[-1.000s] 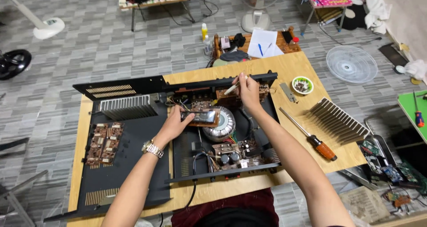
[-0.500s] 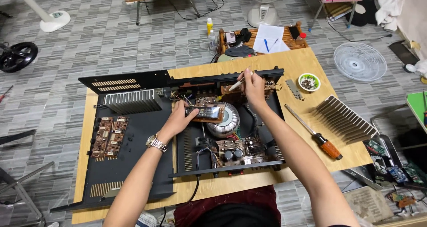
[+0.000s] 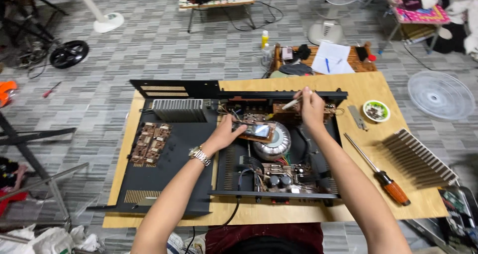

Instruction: Repairing and cleaning the internal components of an audio amplifier using a brush and hands.

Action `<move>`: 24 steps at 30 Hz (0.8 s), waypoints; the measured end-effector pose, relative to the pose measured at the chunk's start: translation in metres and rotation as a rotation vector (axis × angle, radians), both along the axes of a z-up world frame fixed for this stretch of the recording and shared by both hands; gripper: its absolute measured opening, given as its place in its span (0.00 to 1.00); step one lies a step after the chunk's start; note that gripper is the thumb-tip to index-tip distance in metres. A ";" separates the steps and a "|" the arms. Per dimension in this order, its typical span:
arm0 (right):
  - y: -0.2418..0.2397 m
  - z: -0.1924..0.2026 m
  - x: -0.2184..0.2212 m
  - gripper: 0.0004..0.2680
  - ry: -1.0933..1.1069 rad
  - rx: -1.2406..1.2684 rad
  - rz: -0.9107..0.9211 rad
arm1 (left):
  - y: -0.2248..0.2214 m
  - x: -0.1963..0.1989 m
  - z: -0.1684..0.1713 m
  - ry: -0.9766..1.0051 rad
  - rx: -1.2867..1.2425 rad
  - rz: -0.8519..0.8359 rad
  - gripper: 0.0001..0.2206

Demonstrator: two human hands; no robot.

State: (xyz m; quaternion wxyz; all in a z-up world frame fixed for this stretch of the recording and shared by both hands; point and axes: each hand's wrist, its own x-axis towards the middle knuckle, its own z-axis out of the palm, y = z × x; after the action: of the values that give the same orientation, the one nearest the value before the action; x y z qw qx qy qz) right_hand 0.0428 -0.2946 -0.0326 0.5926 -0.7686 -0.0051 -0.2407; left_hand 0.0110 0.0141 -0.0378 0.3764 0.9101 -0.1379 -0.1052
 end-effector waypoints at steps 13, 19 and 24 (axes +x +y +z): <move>-0.013 -0.021 0.006 0.18 0.053 -0.078 0.193 | -0.001 0.010 -0.014 -0.069 0.020 -0.001 0.31; 0.008 0.008 -0.018 0.18 0.199 -0.102 0.361 | 0.000 -0.004 0.018 0.089 0.061 -0.025 0.39; 0.020 0.018 -0.026 0.17 0.262 -0.158 0.495 | -0.001 -0.006 0.025 0.117 0.071 -0.022 0.44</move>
State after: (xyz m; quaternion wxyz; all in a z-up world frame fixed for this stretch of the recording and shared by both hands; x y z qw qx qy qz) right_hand 0.0168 -0.2750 -0.0142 0.5672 -0.8123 -0.1347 0.0139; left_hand 0.0052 0.0129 -0.0127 0.3502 0.9136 -0.1219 -0.1670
